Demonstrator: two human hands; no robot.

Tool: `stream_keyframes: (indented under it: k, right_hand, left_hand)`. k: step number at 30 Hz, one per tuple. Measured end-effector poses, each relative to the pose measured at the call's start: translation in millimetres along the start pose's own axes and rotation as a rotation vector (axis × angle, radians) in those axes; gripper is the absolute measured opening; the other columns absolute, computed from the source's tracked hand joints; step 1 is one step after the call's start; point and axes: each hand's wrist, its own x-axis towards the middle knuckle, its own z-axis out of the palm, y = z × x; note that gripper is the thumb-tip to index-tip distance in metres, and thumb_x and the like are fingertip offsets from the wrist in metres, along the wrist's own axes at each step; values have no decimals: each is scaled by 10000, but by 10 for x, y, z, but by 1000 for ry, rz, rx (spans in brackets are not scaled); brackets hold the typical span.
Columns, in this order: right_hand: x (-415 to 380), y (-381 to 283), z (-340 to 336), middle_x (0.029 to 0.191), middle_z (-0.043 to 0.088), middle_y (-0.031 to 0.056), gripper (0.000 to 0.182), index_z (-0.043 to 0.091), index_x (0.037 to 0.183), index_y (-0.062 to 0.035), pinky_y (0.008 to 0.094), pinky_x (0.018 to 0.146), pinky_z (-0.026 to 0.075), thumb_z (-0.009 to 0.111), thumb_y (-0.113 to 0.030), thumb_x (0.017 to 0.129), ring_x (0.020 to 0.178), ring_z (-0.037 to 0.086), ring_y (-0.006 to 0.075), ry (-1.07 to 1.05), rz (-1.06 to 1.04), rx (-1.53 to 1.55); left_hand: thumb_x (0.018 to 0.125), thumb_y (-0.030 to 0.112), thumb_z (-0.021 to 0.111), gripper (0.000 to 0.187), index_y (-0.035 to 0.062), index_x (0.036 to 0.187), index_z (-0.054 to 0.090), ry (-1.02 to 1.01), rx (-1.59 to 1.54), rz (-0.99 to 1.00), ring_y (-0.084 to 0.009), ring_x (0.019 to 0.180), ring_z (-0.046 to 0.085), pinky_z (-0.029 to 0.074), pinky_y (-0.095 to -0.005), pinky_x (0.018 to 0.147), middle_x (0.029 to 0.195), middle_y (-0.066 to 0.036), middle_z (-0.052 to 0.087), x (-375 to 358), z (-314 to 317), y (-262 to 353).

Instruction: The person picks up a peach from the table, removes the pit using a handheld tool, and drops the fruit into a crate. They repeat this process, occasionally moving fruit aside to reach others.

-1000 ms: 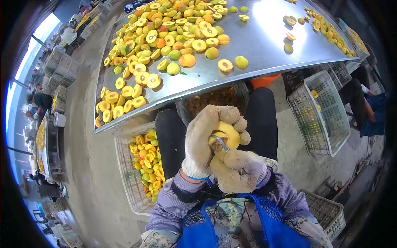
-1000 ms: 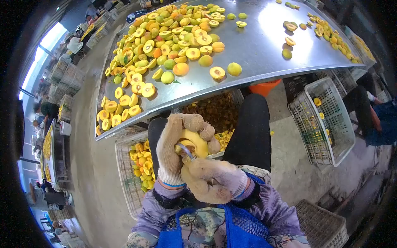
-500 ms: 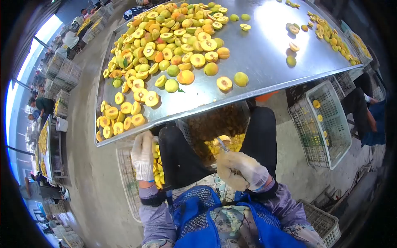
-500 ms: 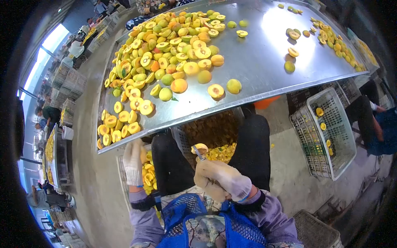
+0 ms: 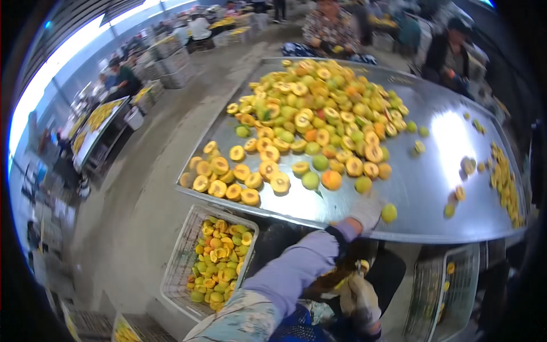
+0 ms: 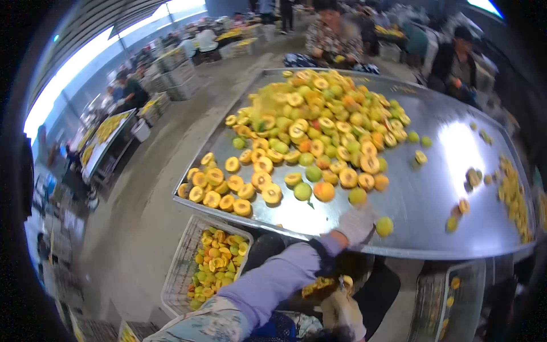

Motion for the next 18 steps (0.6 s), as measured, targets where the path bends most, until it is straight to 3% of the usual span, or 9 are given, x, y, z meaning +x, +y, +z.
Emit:
stream_keyframes:
  k: [1,2,5,7,8,12,14,16,18]
  right_hand:
    - [-17,-74,23,617,526,37,237,538,785,-75,265,424,378,479,-222,961,456,471,141,-47,65,65]
    - [31,-43,51,607,521,37,229,534,786,-74,274,405,377,490,-224,953,440,468,144,67,87,122]
    - [138,62,-45,594,509,32,219,523,794,-77,275,376,369,522,-245,936,398,445,137,181,72,74]
    - [80,-33,-24,694,571,98,63,581,880,-36,362,544,458,572,-94,905,597,571,267,-29,-460,-649]
    - [72,-51,21,759,568,132,53,586,912,-24,411,636,467,584,-61,873,706,570,349,8,-349,-661]
    - [146,-53,27,700,577,90,84,576,864,-44,342,566,450,586,-109,916,611,564,258,-46,-565,-825]
    - [140,-114,43,651,583,44,168,558,862,-65,266,502,415,573,-195,968,541,537,145,-45,86,13]
    - [239,-72,114,616,539,35,184,546,834,-72,269,441,391,558,-217,947,466,490,138,42,71,-37]
    - [247,-119,206,581,494,27,200,534,806,-79,273,379,366,542,-239,927,392,443,130,143,57,-83]
  left_hand:
    - [916,227,487,247,55,1044,609,-121,-176,-377,-396,987,609,492,-476,845,1141,-193,596,59,-107,138]
    - [931,237,470,265,57,1047,626,-165,-77,-240,-401,972,629,504,-474,851,1123,-211,627,108,350,-67]
    - [863,280,586,293,61,1051,639,-225,-235,-482,-392,976,637,506,-466,867,1066,-208,651,116,184,-36]
    - [743,317,721,426,57,1068,627,-421,-199,-294,-379,998,639,512,-469,856,1040,-198,660,-12,70,-140]
    - [649,296,792,516,48,1062,607,-415,-233,-291,-368,958,648,516,-451,837,1006,-204,660,-67,42,-196]
    - [694,297,777,505,17,1059,567,-338,-607,-385,-313,899,659,524,-404,794,1001,-183,653,-391,-504,-235]
    - [749,312,744,492,-8,1062,540,-211,-1110,-523,-243,854,640,517,-360,780,1031,-144,631,-566,-877,-108]
    - [799,329,708,523,-29,1132,522,-269,-1281,-378,-202,907,622,509,-333,816,1076,-118,611,-775,-1215,-6]
    - [807,319,707,530,-25,1164,519,-278,-1200,-269,-201,943,620,501,-327,842,1081,-122,613,-1002,-1508,197]
